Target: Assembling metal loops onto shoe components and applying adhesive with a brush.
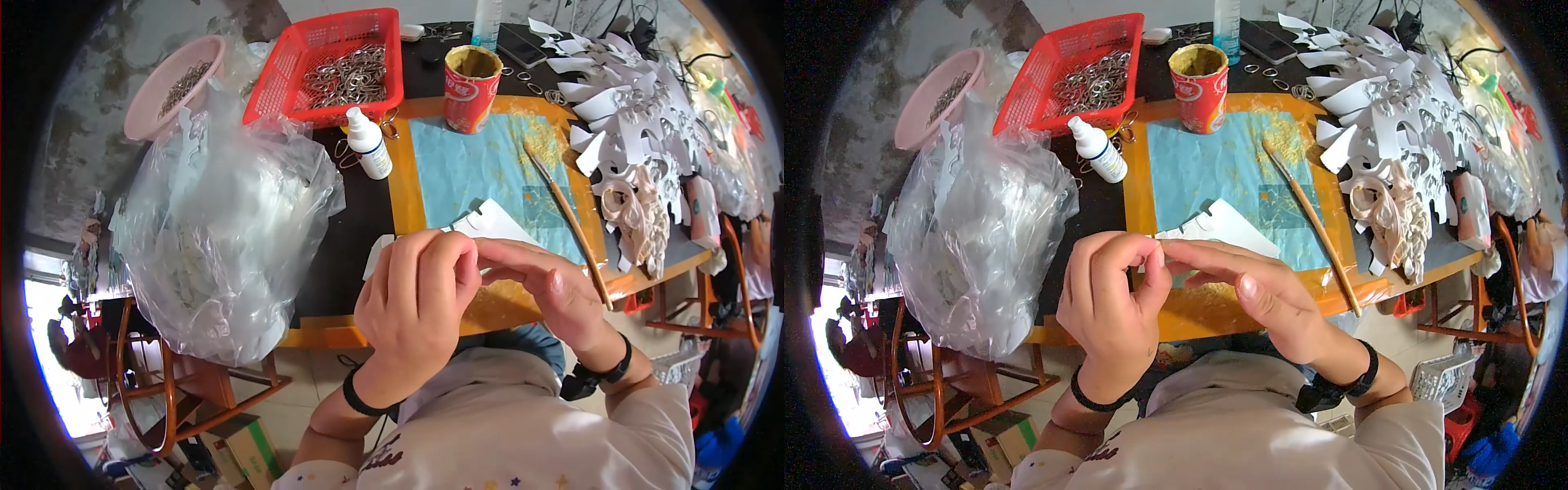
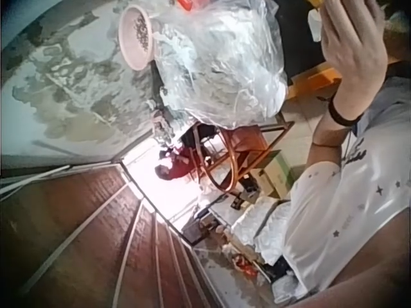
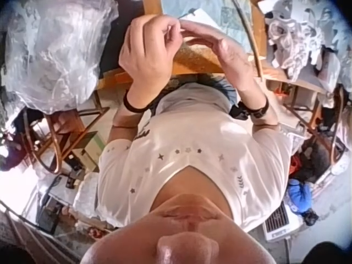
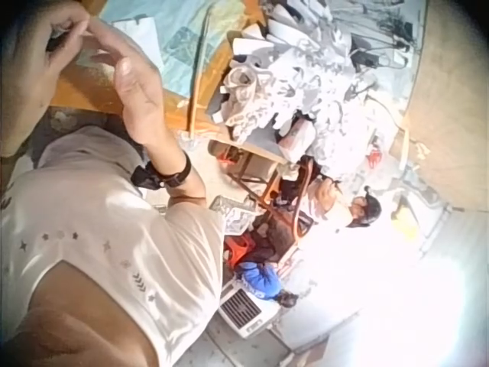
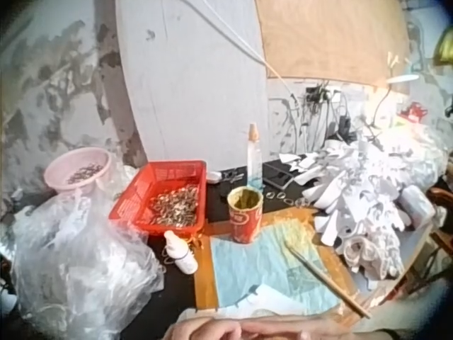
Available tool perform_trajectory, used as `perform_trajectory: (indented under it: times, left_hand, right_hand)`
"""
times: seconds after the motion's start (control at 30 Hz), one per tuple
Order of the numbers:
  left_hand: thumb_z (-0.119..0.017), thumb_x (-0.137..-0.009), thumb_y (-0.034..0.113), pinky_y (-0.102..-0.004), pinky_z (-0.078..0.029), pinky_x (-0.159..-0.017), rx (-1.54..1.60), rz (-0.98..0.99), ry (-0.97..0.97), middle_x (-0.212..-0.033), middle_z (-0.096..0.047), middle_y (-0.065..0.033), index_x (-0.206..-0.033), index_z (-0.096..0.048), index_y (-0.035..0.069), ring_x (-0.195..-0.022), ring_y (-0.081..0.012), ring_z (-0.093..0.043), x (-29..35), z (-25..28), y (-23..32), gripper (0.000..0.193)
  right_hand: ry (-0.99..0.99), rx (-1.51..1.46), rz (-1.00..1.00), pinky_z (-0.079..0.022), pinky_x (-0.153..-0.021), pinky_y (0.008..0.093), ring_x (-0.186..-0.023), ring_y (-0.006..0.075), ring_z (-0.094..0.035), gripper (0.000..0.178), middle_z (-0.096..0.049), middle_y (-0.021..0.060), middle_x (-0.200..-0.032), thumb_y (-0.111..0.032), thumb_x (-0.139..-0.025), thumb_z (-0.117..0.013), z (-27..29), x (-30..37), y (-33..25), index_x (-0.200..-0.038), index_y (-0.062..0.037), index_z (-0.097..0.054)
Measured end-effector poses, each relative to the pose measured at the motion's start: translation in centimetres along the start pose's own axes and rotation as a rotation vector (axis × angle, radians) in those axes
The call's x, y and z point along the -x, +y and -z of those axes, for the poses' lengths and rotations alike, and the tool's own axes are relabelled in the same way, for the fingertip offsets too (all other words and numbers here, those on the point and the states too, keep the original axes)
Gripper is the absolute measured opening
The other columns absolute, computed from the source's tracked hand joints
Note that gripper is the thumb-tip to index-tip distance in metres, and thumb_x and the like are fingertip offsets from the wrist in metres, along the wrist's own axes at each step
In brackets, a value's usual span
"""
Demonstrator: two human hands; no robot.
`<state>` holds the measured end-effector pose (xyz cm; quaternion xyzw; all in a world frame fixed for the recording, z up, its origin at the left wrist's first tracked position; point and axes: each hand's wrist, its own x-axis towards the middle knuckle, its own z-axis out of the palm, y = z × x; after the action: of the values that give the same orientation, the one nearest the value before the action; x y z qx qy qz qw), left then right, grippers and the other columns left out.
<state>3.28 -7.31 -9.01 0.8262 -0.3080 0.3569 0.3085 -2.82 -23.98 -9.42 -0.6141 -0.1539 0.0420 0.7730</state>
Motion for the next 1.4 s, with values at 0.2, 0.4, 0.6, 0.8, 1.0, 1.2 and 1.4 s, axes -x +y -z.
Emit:
perform_trajectory:
  times: [0.2, 0.4, 0.6, 0.8, 1.0, 1.2, 1.4]
  left_hand:
    - [-0.068, -0.074, 0.002, -0.0312, -0.048, -0.056, 0.092, 0.140, -0.002, -0.081, -0.055, -0.0046, -0.088, -0.058, 0.007, -0.067, -0.0218, -0.057, -0.7, 0.8, -1.3, 0.018]
    - [-0.073, -0.072, 0.000, -0.0315, -0.048, -0.062, 0.463, 0.122, -0.100, -0.082, -0.061, -0.0053, -0.088, -0.065, 0.005, -0.072, -0.0229, -0.060, -0.7, 1.4, -1.0, 0.019]
    - [-0.076, -0.072, 0.000, -0.0300, -0.048, -0.067, 0.467, 0.161, -0.099, -0.083, -0.064, -0.0076, -0.086, -0.067, 0.003, -0.073, -0.0215, -0.060, -0.1, 1.6, -0.1, 0.017]
    - [-0.076, -0.071, 0.004, -0.0283, -0.049, -0.057, 0.241, 0.015, -0.007, -0.082, -0.061, -0.0025, -0.088, -0.067, 0.008, -0.071, -0.0194, -0.060, 0.3, 1.2, 0.0, 0.019]
    - [-0.074, -0.072, 0.004, -0.0280, -0.049, -0.057, 0.195, -0.034, -0.041, -0.083, -0.058, -0.0021, -0.088, -0.065, 0.009, -0.070, -0.0196, -0.060, 0.4, 1.0, -0.2, 0.019]
    - [-0.073, -0.069, 0.001, -0.0293, -0.048, -0.057, 0.257, 0.038, -0.054, -0.082, -0.057, -0.0036, -0.085, -0.061, 0.008, -0.070, -0.0212, -0.060, 0.4, 1.1, 0.1, 0.021]
    - [-0.072, -0.071, -0.001, -0.0313, -0.048, -0.060, 0.441, 0.179, -0.060, -0.082, -0.060, -0.0061, -0.088, -0.062, 0.006, -0.071, -0.0234, -0.060, 0.2, 1.9, -0.2, 0.021]
  right_hand:
    - [0.022, 0.179, 0.023, -0.039, -0.100, 0.0397, -0.120, 0.0292, -0.051, 0.064, -0.054, 0.0198, -0.130, -0.046, -0.101, -0.027, 0.8, -0.2, -0.7, -0.125, 0.0060, -0.055]
    - [0.089, -0.062, -0.039, -0.041, -0.096, 0.0392, -0.113, 0.0273, -0.054, 0.066, -0.057, 0.0204, -0.126, -0.047, -0.100, -0.027, 0.6, -0.1, -0.7, -0.118, 0.0073, -0.059]
    - [0.101, -0.113, -0.031, -0.041, -0.095, 0.0386, -0.112, 0.0274, -0.055, 0.065, -0.057, 0.0209, -0.126, -0.047, -0.099, -0.029, 0.3, 0.0, -0.6, -0.119, 0.0074, -0.059]
    - [0.085, 0.107, 0.029, -0.040, -0.098, 0.0415, -0.115, 0.0296, -0.055, 0.066, -0.056, 0.0220, -0.126, -0.046, -0.100, -0.028, 0.3, 0.0, -0.8, -0.119, 0.0084, -0.059]
    - [0.126, 0.364, 0.100, -0.041, -0.101, 0.0427, -0.117, 0.0331, -0.055, 0.063, -0.058, 0.0242, -0.121, -0.042, -0.102, -0.026, -0.4, 0.1, -1.7, -0.116, 0.0102, -0.060]
    - [0.098, 0.279, 0.078, -0.043, -0.096, 0.0399, -0.111, 0.0309, -0.057, 0.063, -0.060, 0.0226, -0.119, -0.042, -0.101, -0.027, 0.0, 0.2, -1.0, -0.112, 0.0088, -0.062]
    - [0.157, 0.070, 0.023, -0.044, -0.084, 0.0344, -0.100, 0.0246, -0.059, 0.063, -0.062, 0.0200, -0.117, -0.045, -0.100, -0.029, 0.0, 0.4, -0.6, -0.109, 0.0062, -0.065]
